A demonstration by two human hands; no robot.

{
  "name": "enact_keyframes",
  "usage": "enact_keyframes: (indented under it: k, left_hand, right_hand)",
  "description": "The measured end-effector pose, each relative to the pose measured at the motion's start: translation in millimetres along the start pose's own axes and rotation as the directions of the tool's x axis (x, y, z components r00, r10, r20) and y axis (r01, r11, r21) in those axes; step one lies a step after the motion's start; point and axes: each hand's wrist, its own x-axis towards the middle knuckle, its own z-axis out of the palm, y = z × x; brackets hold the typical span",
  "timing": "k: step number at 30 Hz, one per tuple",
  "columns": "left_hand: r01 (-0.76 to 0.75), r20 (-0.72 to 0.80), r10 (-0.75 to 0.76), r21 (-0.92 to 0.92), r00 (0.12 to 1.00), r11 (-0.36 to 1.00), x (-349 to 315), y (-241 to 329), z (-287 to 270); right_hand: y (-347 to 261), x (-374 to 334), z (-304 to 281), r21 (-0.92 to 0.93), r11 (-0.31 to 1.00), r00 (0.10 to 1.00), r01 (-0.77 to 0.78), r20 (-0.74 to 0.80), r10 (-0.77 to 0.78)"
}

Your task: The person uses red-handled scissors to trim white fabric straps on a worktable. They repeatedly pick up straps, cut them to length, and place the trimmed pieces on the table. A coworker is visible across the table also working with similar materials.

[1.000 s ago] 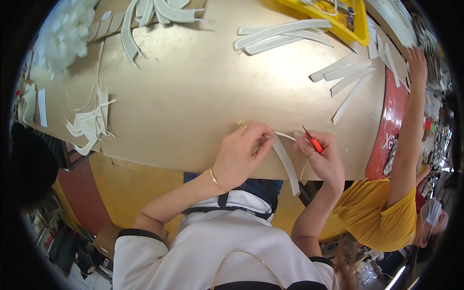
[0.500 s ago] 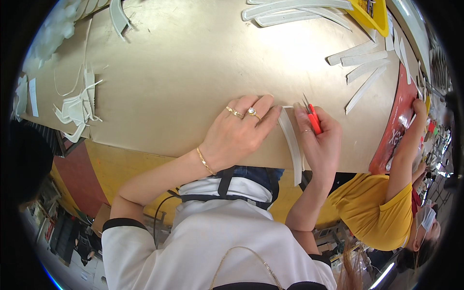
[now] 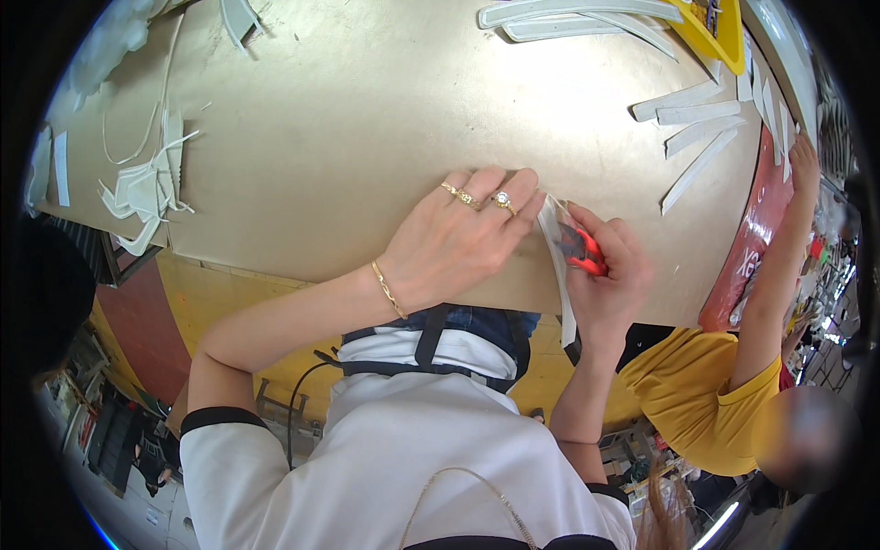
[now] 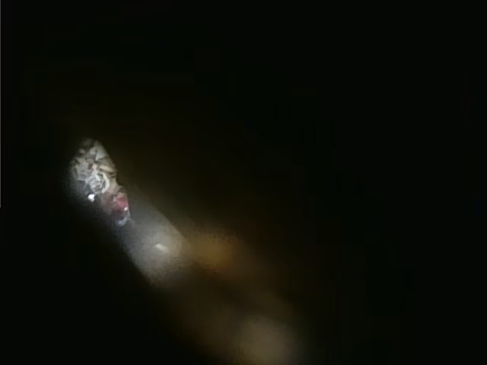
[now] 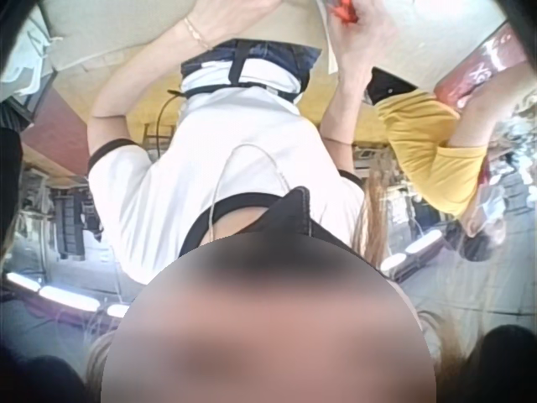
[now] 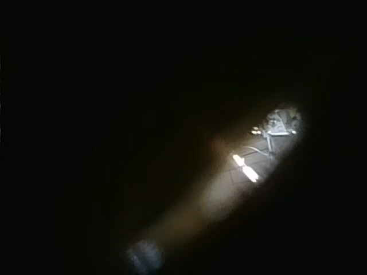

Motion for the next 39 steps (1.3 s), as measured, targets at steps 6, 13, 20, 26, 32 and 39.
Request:
enact_keyframes:
  k: [6, 13, 20, 26, 32, 39]
  left_hand:
    - [0.020, 0.002, -0.020, 0.066, 1.000, 0.998, 1.1, 3.1, 0.2]
    - [0.031, -0.032, -0.026, 0.158, 0.999, 0.987, 0.9, 3.7, 0.9]
    - [0.030, -0.068, -0.017, 0.192, 0.998, 0.981, 2.3, 4.3, 3.5]
    - [0.024, -0.054, -0.014, 0.191, 0.998, 0.981, 2.1, 4.9, 2.8]
    - [0.018, -0.044, -0.009, 0.203, 0.999, 0.979, 1.3, 4.9, 3.1]
    - [0.020, -0.030, -0.014, 0.216, 0.999, 0.976, 1.0, 6.1, 2.8]
  right_hand:
    - [0.4, -8.9, 8.5, 0.005, 1.000, 1.000, 0.027, -0.016, -0.027]
    - [8.2, -15.0, 9.7, -0.133, 0.979, 0.988, 0.154, 0.042, -0.150]
    - [17.1, -15.3, 9.7, -0.329, 0.891, 0.949, 0.313, 0.061, -0.310]
    - [23.9, -9.8, 3.3, -0.367, 0.850, 0.923, 0.378, 0.082, -0.376]
    - [26.0, -12.0, 4.1, -0.400, 0.820, 0.908, 0.408, 0.089, -0.409]
    - [28.6, -11.3, 5.8, -0.384, 0.821, 0.902, 0.423, 0.093, -0.421]
